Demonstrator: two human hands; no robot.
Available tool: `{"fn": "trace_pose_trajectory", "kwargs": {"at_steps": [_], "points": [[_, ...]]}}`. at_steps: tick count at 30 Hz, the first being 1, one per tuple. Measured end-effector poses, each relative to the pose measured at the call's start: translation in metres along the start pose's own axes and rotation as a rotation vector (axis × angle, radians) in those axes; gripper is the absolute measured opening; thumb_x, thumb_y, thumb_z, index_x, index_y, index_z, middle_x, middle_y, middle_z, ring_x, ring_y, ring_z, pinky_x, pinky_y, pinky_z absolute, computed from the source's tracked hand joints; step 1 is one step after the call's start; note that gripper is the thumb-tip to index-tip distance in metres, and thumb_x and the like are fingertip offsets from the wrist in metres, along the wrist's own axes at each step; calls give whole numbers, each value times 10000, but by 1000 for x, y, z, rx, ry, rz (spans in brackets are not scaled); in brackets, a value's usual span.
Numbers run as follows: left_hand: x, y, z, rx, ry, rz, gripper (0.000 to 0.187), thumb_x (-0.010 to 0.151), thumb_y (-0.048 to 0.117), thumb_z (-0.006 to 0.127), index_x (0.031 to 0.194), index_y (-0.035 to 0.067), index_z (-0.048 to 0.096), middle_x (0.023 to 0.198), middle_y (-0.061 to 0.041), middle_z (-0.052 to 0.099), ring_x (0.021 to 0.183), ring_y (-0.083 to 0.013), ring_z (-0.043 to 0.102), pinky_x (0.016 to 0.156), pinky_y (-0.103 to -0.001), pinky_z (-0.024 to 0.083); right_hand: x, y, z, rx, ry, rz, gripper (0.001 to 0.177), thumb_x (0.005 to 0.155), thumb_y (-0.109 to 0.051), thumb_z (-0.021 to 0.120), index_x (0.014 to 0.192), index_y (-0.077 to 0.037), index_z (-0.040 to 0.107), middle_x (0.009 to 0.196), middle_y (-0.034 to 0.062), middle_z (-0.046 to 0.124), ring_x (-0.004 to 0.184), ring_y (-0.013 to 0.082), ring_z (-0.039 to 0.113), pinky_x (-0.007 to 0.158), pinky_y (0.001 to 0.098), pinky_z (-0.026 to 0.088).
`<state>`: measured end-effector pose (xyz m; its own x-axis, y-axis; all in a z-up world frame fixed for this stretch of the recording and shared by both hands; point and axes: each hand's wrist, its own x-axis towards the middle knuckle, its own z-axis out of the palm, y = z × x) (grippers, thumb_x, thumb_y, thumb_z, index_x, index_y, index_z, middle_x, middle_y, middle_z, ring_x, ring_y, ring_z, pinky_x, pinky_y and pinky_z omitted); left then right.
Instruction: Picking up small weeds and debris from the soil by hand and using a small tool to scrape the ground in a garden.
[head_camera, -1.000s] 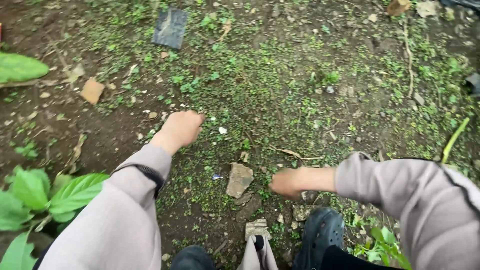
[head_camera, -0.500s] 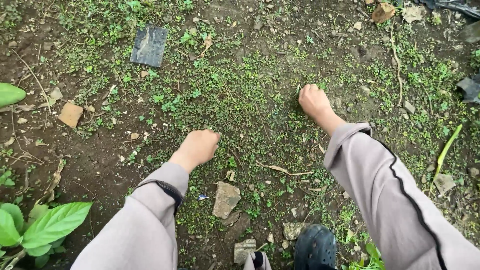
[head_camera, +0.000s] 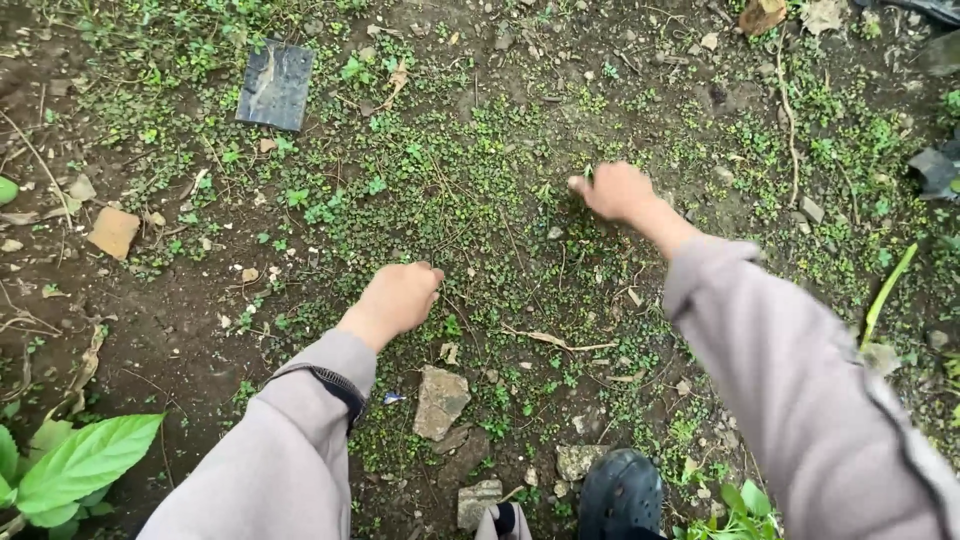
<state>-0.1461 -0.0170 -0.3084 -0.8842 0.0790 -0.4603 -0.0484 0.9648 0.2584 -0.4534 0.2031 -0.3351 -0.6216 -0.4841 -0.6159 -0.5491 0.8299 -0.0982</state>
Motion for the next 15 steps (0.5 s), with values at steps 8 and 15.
{"fn": "trace_pose_trajectory", "kwargs": {"at_steps": [8,15], "points": [[6,19,14,-54,80,39,216,976,171,647,1134,52,732,995,-130,752,877,-291,766,789,-432,634,109,50,52,-150,147,80,418,947,-309,528,1161,-35,761,1119,238,754,1121,430,697,917,586,546],[-9,11,24,22,86,58,227,958,192,664,1132,57,718,1005,-129,754,852,-304,771,767,-451,631,131,91,75,70,200,-79,399,929,-358,501,974,-42,740,979,252,743,1049,462,692,933,579,530]]}}
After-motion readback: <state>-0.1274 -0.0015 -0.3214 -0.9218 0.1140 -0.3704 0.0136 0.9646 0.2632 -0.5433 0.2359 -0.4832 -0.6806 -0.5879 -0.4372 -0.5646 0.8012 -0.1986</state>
